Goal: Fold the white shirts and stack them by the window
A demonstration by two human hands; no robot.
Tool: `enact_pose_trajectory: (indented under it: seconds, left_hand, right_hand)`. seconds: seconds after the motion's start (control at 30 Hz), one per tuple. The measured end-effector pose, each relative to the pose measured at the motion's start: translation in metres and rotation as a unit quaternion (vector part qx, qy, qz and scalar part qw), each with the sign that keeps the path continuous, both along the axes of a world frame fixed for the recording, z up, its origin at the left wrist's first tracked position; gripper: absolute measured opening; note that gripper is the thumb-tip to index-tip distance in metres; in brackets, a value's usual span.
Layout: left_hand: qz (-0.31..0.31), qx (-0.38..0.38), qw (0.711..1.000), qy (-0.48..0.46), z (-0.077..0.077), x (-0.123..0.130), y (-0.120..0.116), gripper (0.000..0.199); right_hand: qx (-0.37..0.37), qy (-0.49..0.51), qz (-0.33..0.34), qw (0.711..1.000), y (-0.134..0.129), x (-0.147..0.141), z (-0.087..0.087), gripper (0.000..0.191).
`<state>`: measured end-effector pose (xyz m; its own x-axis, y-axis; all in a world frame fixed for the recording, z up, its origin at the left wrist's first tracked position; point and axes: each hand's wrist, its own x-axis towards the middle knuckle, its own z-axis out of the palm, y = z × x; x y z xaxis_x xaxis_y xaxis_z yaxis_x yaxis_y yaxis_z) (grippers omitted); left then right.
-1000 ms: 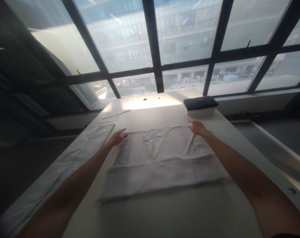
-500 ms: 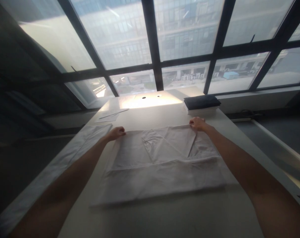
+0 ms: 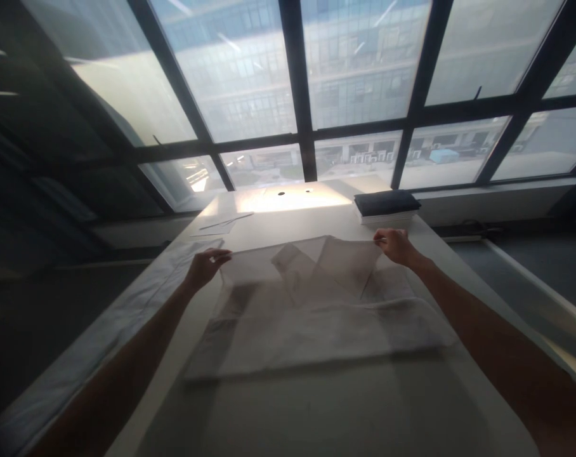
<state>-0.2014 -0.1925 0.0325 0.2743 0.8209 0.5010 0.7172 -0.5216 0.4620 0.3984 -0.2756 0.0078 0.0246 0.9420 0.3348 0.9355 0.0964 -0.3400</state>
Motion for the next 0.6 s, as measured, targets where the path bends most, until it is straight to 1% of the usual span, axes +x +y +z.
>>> enact_pose_trajectory:
  seconds: [0.1,0.2,0.27,0.4,0.5,0.6]
  left_hand:
    - [-0.015,0.029,0.999,-0.013,-0.001,-0.005,-0.028,0.035]
    - [-0.043,0.041,0.998,-0.016,-0.006,-0.011,-0.057,0.031]
    - [-0.06,0.036,0.997,-0.017,-0.014,-0.015,-0.075,0.028]
    - [-0.102,-0.002,0.995,-0.015,-0.038,-0.023,-0.104,0.022]
    - [-0.118,-0.024,0.993,-0.013,-0.054,-0.027,-0.117,0.019]
    - [-0.105,-0.028,0.994,-0.019,-0.061,-0.03,-0.124,0.02]
  right_hand:
    - [0.039,0.012,0.026,0.999,-0.02,0.003,-0.004,0.017]
    - [0.063,0.009,0.048,0.997,-0.041,0.002,-0.012,0.018]
    - [0.072,-0.001,0.06,0.996,-0.055,0.0,-0.019,0.019]
    - [0.085,-0.029,0.071,0.993,-0.078,-0.006,-0.038,0.017]
    - [0.079,-0.055,0.068,0.993,-0.09,-0.008,-0.049,0.017]
    - [0.068,-0.075,0.07,0.992,-0.096,-0.008,-0.057,0.017]
